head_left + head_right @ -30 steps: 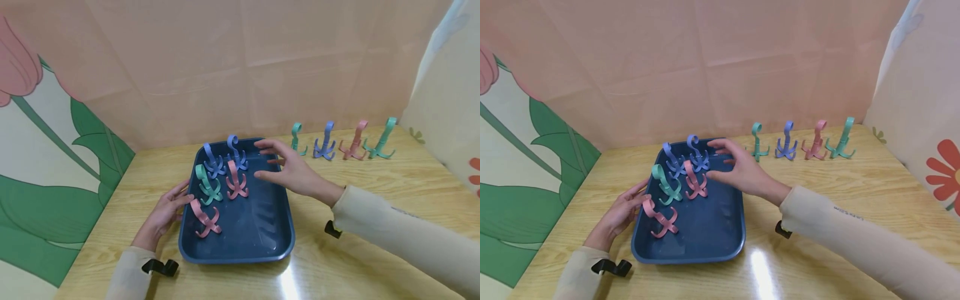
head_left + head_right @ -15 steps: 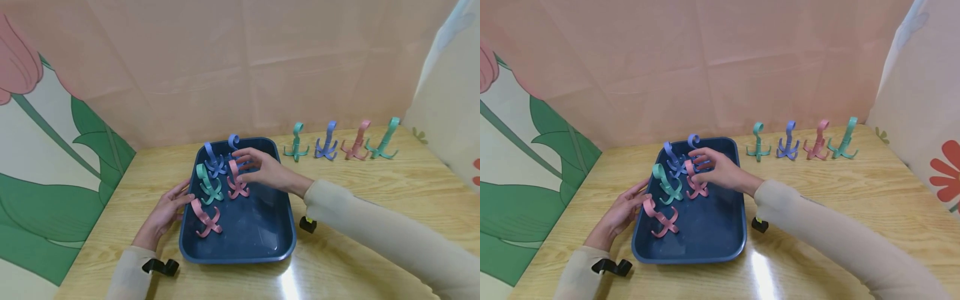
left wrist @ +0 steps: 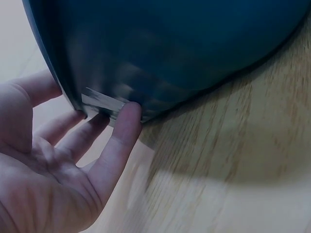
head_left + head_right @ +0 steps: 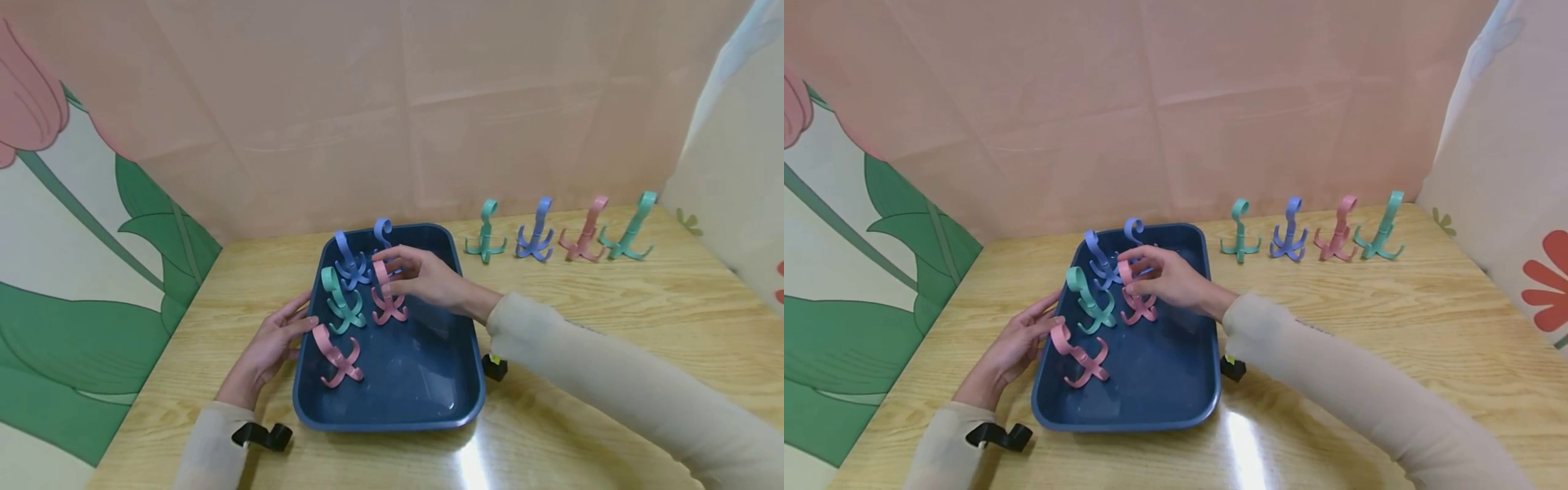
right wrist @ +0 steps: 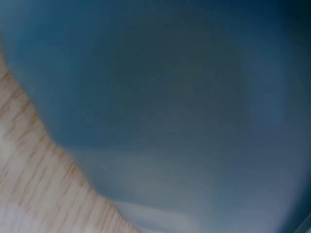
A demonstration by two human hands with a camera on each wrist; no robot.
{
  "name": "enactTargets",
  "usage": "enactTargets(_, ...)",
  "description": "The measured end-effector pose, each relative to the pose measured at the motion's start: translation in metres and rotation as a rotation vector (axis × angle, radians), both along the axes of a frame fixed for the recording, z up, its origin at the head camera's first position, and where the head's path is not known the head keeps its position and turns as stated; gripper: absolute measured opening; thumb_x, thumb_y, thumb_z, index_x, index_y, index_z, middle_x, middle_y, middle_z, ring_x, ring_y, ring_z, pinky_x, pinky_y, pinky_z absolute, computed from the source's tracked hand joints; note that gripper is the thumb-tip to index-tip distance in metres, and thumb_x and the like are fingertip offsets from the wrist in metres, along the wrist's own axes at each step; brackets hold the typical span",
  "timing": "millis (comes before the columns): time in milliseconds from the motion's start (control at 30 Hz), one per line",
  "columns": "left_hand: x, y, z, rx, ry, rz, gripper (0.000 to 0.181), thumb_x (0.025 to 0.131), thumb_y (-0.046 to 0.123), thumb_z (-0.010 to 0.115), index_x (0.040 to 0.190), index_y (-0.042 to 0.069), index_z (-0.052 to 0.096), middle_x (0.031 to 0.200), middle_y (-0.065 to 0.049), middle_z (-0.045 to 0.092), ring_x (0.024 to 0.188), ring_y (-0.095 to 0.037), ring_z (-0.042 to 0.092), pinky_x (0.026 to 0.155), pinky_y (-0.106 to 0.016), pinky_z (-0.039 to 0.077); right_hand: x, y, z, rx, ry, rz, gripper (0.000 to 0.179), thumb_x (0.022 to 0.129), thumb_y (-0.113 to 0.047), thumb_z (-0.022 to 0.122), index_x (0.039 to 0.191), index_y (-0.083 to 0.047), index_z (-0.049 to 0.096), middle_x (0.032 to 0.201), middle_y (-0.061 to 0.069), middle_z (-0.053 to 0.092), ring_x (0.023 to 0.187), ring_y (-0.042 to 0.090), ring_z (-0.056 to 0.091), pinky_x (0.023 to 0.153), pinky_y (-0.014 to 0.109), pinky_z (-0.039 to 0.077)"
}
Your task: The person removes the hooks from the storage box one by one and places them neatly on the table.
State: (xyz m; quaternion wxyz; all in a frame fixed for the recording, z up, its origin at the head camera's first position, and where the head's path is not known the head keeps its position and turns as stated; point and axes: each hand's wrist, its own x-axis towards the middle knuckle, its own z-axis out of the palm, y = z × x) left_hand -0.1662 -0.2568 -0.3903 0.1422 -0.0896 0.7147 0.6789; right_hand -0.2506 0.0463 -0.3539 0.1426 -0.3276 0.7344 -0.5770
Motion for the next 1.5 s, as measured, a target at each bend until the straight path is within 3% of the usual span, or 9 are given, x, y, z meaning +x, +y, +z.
enactTargets(300,0.000,0.001,0.001,0.000,0.000,-0.006,0.060,0.101,0.021,0.060,0.156,0.030,0.038,0.159,-0.010,0.038,0.138,-0.037,0.043,0.090,-0.052,0.053,0.002,0.003,0.006,-0.046,0.001,-0.003,0.047,0.092,-0.005,0.072,0.137,-0.012,0.059,0.128,0.022,0.060,0.107,0.031,0.063,0.088,0.043,0.054)
enactTargets(567,0.000,0.002,0.002,-0.006,-0.006,0.003,0.060,0.101,0.021,0.060,0.156,0.030,0.038,0.159,-0.010,0.038,0.138,-0.038,0.043,0.088,-0.051,0.053,0.006,0.019,0.024,-0.083,0.004,-0.004,0.051,0.092,-0.004,0.072,0.141,-0.007,0.056,0.126,0.017,0.063,0.109,0.031,0.064,0.091,0.043,0.054)
enactTargets(800,-0.001,0.002,0.001,-0.019,-0.012,0.005,0.060,0.101,0.021,0.059,0.156,0.031,0.038,0.159,-0.009,0.038,0.139,-0.037,0.043,0.091,-0.053,0.052,0.012,0.044,0.042,-0.081,0.016,-0.030,0.052,0.094,-0.006,0.071,0.142,-0.009,0.054,0.127,0.020,0.061,0.111,0.030,0.062,0.094,0.040,0.052)
enactTargets(1167,0.002,0.002,0.002,-0.040,-0.014,0.010,0.062,0.100,0.023,0.061,0.157,0.031,0.037,0.160,-0.009,0.035,0.140,-0.038,0.041,0.092,-0.055,0.050,0.021,0.099,0.062,-0.091,0.076,-0.129,0.049,0.096,-0.009,0.069,0.143,-0.012,0.055,0.123,0.012,0.067,0.114,0.029,0.063,0.093,0.034,0.053)
enactTargets(1333,0.002,0.002,0.001,-0.037,-0.009,0.014,0.061,0.100,0.023,0.061,0.156,0.031,0.039,0.160,-0.009,0.037,0.139,-0.038,0.042,0.091,-0.053,0.051,0.023,0.124,0.063,-0.092,0.111,-0.174,0.050,0.097,-0.007,0.066,0.145,-0.012,0.053,0.125,0.010,0.066,0.116,0.029,0.062,0.093,0.029,0.052)
enactTargets(1500,0.001,0.002,-0.001,-0.032,-0.012,0.012,0.060,0.100,0.022,0.060,0.156,0.031,0.039,0.159,-0.008,0.037,0.138,-0.037,0.043,0.089,-0.052,0.052,0.025,0.145,0.054,-0.078,0.095,-0.242,0.050,0.097,-0.005,0.065,0.145,-0.012,0.053,0.123,0.010,0.068,0.116,0.024,0.062,0.093,0.027,0.051)
